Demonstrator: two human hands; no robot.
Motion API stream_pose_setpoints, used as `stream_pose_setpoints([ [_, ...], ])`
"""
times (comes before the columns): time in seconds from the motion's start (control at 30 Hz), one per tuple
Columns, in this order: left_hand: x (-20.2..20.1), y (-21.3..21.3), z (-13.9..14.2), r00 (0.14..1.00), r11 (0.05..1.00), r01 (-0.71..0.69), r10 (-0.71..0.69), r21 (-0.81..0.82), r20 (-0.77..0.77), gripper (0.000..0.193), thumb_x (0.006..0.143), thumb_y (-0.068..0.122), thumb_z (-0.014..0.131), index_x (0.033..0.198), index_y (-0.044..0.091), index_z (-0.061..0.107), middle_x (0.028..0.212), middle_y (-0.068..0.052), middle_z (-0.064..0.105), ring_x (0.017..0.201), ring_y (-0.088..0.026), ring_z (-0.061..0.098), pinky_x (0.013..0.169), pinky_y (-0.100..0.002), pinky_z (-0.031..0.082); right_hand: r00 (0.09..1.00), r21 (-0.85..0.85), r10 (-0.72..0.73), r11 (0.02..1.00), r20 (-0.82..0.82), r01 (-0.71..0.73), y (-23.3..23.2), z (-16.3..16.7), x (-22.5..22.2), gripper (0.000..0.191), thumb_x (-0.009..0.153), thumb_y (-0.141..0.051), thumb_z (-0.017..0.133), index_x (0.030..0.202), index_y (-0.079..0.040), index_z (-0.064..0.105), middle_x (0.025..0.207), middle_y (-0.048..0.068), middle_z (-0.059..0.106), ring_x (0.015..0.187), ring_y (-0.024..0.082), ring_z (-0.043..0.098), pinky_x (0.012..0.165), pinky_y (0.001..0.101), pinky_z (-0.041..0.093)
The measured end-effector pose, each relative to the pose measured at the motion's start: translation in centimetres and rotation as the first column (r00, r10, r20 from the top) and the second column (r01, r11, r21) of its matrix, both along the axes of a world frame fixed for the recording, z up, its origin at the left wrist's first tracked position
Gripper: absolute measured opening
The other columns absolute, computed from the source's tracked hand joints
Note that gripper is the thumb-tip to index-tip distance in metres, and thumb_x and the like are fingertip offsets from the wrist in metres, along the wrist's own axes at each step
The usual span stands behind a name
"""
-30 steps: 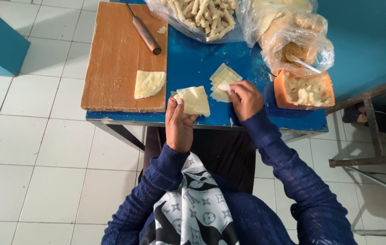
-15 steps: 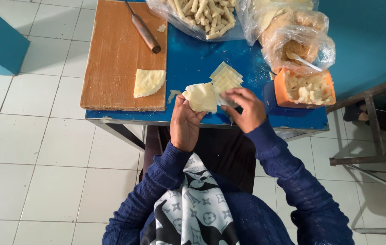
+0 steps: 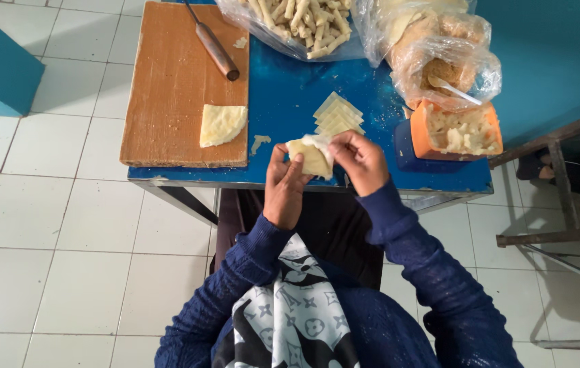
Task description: The person folds small square dough pieces in half by hand on a blue table and stacks the folded pieces in a pile. They occasionally use a spoon to scoop brown powder from a plastic bag and sprinkle it over the dough pieces before folding.
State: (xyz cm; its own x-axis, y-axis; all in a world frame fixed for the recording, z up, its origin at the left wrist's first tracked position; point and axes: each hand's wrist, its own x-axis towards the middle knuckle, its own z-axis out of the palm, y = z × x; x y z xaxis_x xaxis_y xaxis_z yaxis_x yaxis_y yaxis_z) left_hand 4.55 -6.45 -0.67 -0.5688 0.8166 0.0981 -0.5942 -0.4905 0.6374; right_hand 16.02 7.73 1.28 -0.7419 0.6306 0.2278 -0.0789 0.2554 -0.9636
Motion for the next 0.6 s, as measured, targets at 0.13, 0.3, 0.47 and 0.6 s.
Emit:
stream_pose_setpoints([
  [0.13, -0.2, -0.2, 0.7, 1.000, 1.000, -0.018, 0.018, -0.015, 0.013, 0.017, 0.108, 0.013, 0.048, 0.122, 0.005, 0.041, 0.123, -0.015, 0.065, 0.116, -0.024, 0.068, 0.098, -0.039, 0.056, 0.970, -0.673, 0.069, 0.709, -0.234, -0.213, 2.8, -2.0, 0.9, 0.027, 0.104, -0.017, 0.059, 0.126, -0.001, 0.063, 0.115, 0.009, 0.070, 0.104, 0.017, 0.068, 0.095, 0.0336, 0.055],
  [0.3, 0.1, -0.4, 0.4, 1.000, 0.999, 0.005, -0.005, -0.034, -0.011, 0.016, 0.110, 0.012, 0.049, 0.122, 0.006, 0.041, 0.121, -0.014, 0.067, 0.111, -0.022, 0.069, 0.095, -0.037, 0.056, 0.976, -0.773, 0.032, 0.606, -0.213, -0.189, 3.4, -2.3, 1.8, 0.036, 0.104, -0.027, 0.059, 0.130, -0.002, 0.059, 0.120, 0.010, 0.067, 0.107, 0.019, 0.068, 0.093, 0.0347, 0.055],
  [0.47, 0.4, -0.2, 0.0, 0.999, 0.995, 0.018, -0.023, -0.101, -0.044, 0.018, 0.114, 0.012, 0.051, 0.128, 0.006, 0.041, 0.104, -0.016, 0.059, 0.090, -0.018, 0.056, 0.095, -0.038, 0.055, 0.975, -0.582, 0.067, 0.792, -0.212, -0.181, 2.5, -2.6, 1.7, 0.028, 0.100, -0.014, 0.068, 0.124, -0.003, 0.062, 0.116, 0.007, 0.068, 0.105, 0.014, 0.066, 0.093, 0.0309, 0.055],
  [0.6, 0.1, -0.5, 0.7, 0.999, 0.999, 0.045, -0.046, -0.029, -0.024, 0.018, 0.109, 0.014, 0.048, 0.123, 0.006, 0.041, 0.124, -0.017, 0.066, 0.114, -0.025, 0.068, 0.096, -0.039, 0.056, 0.954, -0.465, -0.061, 0.881, -0.293, -0.086, 3.3, -1.8, 3.0, 0.023, 0.098, -0.002, 0.075, 0.118, -0.001, 0.064, 0.106, 0.004, 0.066, 0.095, 0.011, 0.064, 0.088, 0.0263, 0.054],
])
